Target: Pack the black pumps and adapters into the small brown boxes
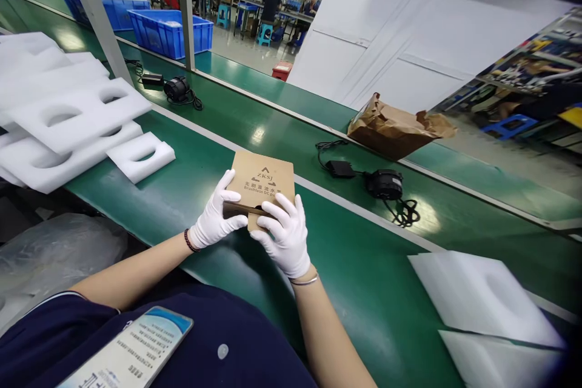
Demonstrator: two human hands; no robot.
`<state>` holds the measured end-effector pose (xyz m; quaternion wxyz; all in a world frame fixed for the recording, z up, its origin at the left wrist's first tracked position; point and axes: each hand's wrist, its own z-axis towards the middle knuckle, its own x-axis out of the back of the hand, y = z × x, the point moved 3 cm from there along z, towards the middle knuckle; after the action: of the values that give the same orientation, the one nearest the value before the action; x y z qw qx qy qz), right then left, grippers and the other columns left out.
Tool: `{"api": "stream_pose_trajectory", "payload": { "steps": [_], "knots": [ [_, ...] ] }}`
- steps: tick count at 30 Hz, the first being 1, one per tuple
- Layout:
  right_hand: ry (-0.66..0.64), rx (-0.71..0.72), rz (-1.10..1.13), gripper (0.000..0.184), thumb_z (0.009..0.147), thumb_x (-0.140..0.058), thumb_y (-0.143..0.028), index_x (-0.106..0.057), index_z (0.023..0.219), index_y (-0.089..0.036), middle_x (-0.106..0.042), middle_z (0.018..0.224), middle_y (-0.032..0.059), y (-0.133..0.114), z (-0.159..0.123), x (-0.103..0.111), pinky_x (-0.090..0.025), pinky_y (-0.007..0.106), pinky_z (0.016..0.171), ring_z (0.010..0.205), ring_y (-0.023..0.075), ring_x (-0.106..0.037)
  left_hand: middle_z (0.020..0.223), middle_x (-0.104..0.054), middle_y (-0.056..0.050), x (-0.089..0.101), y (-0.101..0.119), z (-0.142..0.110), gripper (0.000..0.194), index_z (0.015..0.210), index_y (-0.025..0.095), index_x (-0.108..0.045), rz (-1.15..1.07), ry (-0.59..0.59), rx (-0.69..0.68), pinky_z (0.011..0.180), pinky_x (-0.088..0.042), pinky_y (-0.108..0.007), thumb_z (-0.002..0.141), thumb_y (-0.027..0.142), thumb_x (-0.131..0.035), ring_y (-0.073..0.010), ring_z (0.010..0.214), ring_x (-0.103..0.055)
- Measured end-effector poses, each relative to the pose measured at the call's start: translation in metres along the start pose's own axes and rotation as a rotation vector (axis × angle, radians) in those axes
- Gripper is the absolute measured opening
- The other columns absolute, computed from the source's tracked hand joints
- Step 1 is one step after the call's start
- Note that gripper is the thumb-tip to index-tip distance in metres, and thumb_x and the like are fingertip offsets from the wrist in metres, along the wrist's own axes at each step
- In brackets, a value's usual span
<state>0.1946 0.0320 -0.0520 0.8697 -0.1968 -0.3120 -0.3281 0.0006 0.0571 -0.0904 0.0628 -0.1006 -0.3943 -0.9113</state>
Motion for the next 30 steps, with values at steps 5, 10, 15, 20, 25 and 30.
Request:
{"api": "stream_pose_trajectory", "payload": {
  "steps": [5, 10, 15, 20, 25, 30],
  "knots": [
    [0.171, -0.167, 0.002, 0.011, 0.096, -0.062, -0.036, -0.064, 0.089, -0.027, -0.070, 0.105, 0.0019, -0.001, 0.008, -0.011, -0.029, 0.054, 0.116, 0.106, 0.0218, -0.064, 0.157, -0.027, -0.025, -0.004, 0.000, 0.002, 0.057, 0.110, 0.020, -0.046, 0.034, 0.057, 0.006, 0.114, -0.037, -0.060, 0.074, 0.046, -0.081, -0.0357, 0.148, -0.028],
    [0.162, 0.027, 0.018, 0.021, 0.100, -0.051, -0.046, -0.067, 0.101, -0.033, -0.071, 0.098, -0.0013, 0.009, 0.002, -0.017, -0.020, 0.054, 0.120, 0.099, 0.0206, -0.066, 0.155, -0.032, -0.024, -0.011, 0.006, 0.003, 0.048, 0.108, 0.021, -0.043, 0.138, 0.123, 0.048, 0.113, -0.042, -0.055, 0.080, 0.037, -0.078, -0.0322, 0.146, -0.034],
    [0.123, 0.058, -0.068, 0.024, 0.101, -0.049, -0.044, -0.068, 0.112, -0.034, -0.072, 0.102, 0.0005, 0.016, -0.001, -0.020, -0.020, 0.053, 0.120, 0.100, 0.0207, -0.065, 0.152, -0.036, -0.024, -0.011, 0.005, 0.002, 0.051, 0.107, 0.021, -0.042, 0.162, 0.136, 0.038, 0.112, -0.042, -0.056, 0.077, 0.040, -0.080, -0.0335, 0.145, -0.036],
    [0.173, -0.015, -0.061, 0.016, 0.098, -0.058, -0.036, -0.067, 0.111, -0.032, -0.073, 0.102, 0.0008, 0.008, 0.006, -0.017, -0.026, 0.051, 0.118, 0.101, 0.0211, -0.065, 0.151, -0.039, -0.022, -0.006, -0.002, 0.006, 0.049, 0.107, 0.021, -0.046, 0.122, 0.108, -0.009, 0.113, -0.039, -0.060, 0.077, 0.038, -0.081, -0.0347, 0.145, -0.035],
    [0.245, -0.164, -0.026, 0.025, 0.093, -0.068, -0.032, -0.064, 0.118, -0.034, -0.073, 0.097, 0.0003, 0.011, 0.012, -0.024, -0.036, 0.051, 0.113, 0.095, 0.0215, -0.069, 0.150, -0.040, -0.021, -0.002, -0.005, 0.009, 0.045, 0.111, 0.021, -0.045, 0.173, 0.083, -0.065, 0.111, -0.041, -0.060, 0.081, 0.031, -0.077, -0.0339, 0.146, -0.035],
    [0.300, -0.467, 0.161, 0.086, 0.086, -0.070, -0.051, -0.030, 0.155, -0.018, -0.067, 0.118, 0.0156, 0.039, 0.033, -0.049, -0.057, 0.046, 0.092, 0.099, 0.0283, -0.069, 0.142, -0.051, -0.014, -0.020, -0.020, 0.028, 0.049, 0.118, 0.027, -0.053, 0.596, 0.079, -0.175, 0.116, -0.024, -0.068, 0.076, 0.021, -0.077, -0.0366, 0.137, -0.045]
  ]
}}
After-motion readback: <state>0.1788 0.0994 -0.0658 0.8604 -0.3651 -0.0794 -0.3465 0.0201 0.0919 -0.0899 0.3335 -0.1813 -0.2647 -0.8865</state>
